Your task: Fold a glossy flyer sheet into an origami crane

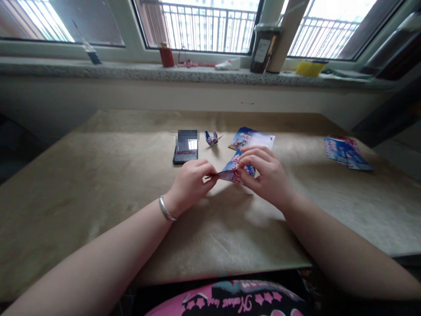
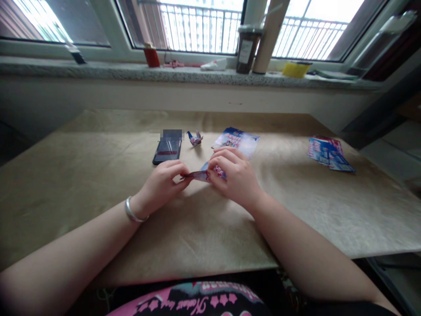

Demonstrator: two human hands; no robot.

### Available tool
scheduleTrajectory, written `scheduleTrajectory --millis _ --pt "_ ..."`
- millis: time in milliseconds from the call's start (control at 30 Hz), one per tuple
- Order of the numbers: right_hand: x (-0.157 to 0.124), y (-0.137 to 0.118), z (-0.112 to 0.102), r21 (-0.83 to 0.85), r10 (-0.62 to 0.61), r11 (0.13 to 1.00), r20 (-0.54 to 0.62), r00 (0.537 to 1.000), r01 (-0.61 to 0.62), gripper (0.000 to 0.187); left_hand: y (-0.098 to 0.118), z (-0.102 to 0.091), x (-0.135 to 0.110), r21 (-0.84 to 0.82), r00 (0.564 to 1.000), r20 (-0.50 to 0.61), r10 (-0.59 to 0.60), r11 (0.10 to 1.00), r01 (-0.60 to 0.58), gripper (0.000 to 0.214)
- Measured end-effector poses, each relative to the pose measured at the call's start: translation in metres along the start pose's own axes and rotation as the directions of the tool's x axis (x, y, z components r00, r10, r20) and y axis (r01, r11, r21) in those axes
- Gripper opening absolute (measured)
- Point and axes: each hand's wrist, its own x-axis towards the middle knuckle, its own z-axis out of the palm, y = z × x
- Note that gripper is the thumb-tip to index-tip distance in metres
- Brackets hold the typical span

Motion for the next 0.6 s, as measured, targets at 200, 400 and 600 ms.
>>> scheduleTrajectory --millis 200,400,600 --pt "0.000 0.004 -0.003 0.000 -0.031 1.000 -0.076 0.997 0.031 0.008 -0.004 -0.001 0.000 -0.136 0.996 -0.061 -0.063 0.989 0.054 0.007" --pt "-0.001 0.010 -0.006 -0.022 -0.103 0.995 -0.126 0.987 0.101 0.009 -0.008 0.002 -0.002 -0.273 0.971 -0.079 -0.226 0.942 0.197 0.018" --pt "-0.001 0.015 -0.005 -0.062 -0.136 0.990 -0.132 0.982 0.129 0.006 -0.003 0.004 0.000 -0.643 0.895 0.065 -0.442 0.668 0.376 0.025"
